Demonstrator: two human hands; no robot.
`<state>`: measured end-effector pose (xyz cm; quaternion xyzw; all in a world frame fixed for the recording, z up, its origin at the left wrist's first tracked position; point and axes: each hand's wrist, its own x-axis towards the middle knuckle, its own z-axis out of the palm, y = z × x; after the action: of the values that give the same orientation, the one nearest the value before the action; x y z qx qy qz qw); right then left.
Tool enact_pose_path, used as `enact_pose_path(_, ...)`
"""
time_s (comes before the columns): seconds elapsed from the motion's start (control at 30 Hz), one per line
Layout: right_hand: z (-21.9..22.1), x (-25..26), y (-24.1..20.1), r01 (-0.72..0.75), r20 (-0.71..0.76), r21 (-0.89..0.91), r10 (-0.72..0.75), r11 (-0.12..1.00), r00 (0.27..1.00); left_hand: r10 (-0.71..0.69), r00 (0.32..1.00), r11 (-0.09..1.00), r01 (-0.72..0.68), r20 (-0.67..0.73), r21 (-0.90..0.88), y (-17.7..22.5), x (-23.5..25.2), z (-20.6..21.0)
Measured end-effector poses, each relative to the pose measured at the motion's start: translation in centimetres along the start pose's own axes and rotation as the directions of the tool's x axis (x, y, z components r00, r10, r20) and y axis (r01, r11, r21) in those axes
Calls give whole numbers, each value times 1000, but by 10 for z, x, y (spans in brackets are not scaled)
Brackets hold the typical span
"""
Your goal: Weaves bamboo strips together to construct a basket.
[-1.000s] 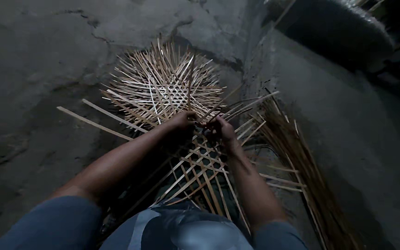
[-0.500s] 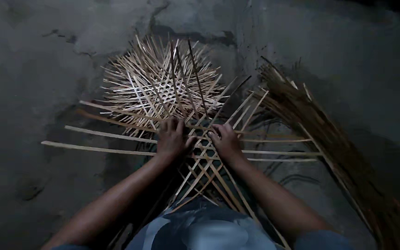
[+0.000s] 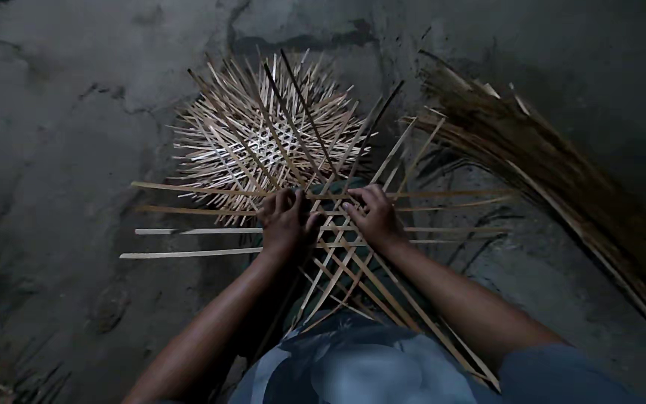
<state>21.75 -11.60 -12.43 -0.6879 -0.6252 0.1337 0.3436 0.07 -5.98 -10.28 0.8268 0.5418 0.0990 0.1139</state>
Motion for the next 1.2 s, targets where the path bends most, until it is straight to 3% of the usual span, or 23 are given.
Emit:
enact_pose_path(0.1,-9,1,-3,-8,18,55,7,998,1000,8,1000,999,-9,-29,-45,0,-3,-5)
enact_pose_path(0.17,-29,-3,-13,-127,17,201,126,971,992,49,979,967,-96,-196,-237,-11,-7,-9)
enact_pose_path(0.2,-40,-6,-17,-224,23,325,229,919,973,5,967,917,-106,-256,-383,-19,-10,-13)
enact_pose_path(0.23,-50,-10,-19,-327,31,483,357,812,933,-95,958,831,-73,-269,-552,-26,-13,-19)
enact_pose_path(0.27,-57,-11,-19,-402,49,646,490,650,871,-238,943,677,-10,-232,-735,-31,-14,-25)
enact_pose_path(0.33,-59,-11,-16,-421,96,859,717,290,690,-476,879,301,150,-12,-942,-42,-12,-40)
enact_pose_path(0.4,-51,-8,-5,-368,149,928,842,62,518,-590,764,15,335,262,-942,-53,2,-46)
enact_pose_path(0.47,-41,-7,3,-378,212,925,871,-33,443,-578,695,-79,474,428,-877,-60,14,-44)
enact_pose_path(0.53,-39,-4,4,-467,270,884,856,-38,441,-549,661,-80,567,511,-820,-66,22,-37)
enact_pose_path(0.67,-46,2,13,-588,365,808,758,30,540,-458,634,-152,635,623,-757,-81,35,-41)
enact_pose_path(0.87,-51,-9,30,-522,384,850,592,74,709,-464,668,-304,497,582,-813,-77,25,-33)
enact_pose_path(0.93,-42,-15,23,-429,249,894,650,132,718,-565,655,-244,449,502,-860,-69,20,-25)
enact_pose_path(1.03,-35,-29,15,-250,-2,898,573,361,820,-642,737,46,309,209,-950,-58,14,-22)
enact_pose_path(1.13,-45,-39,10,-165,-74,833,401,529,913,-536,840,399,160,-88,-903,-47,-1,-23)
enact_pose_path(1.2,-53,-43,5,-162,-84,819,396,550,915,-370,885,704,69,-282,-707,-35,-14,-23)
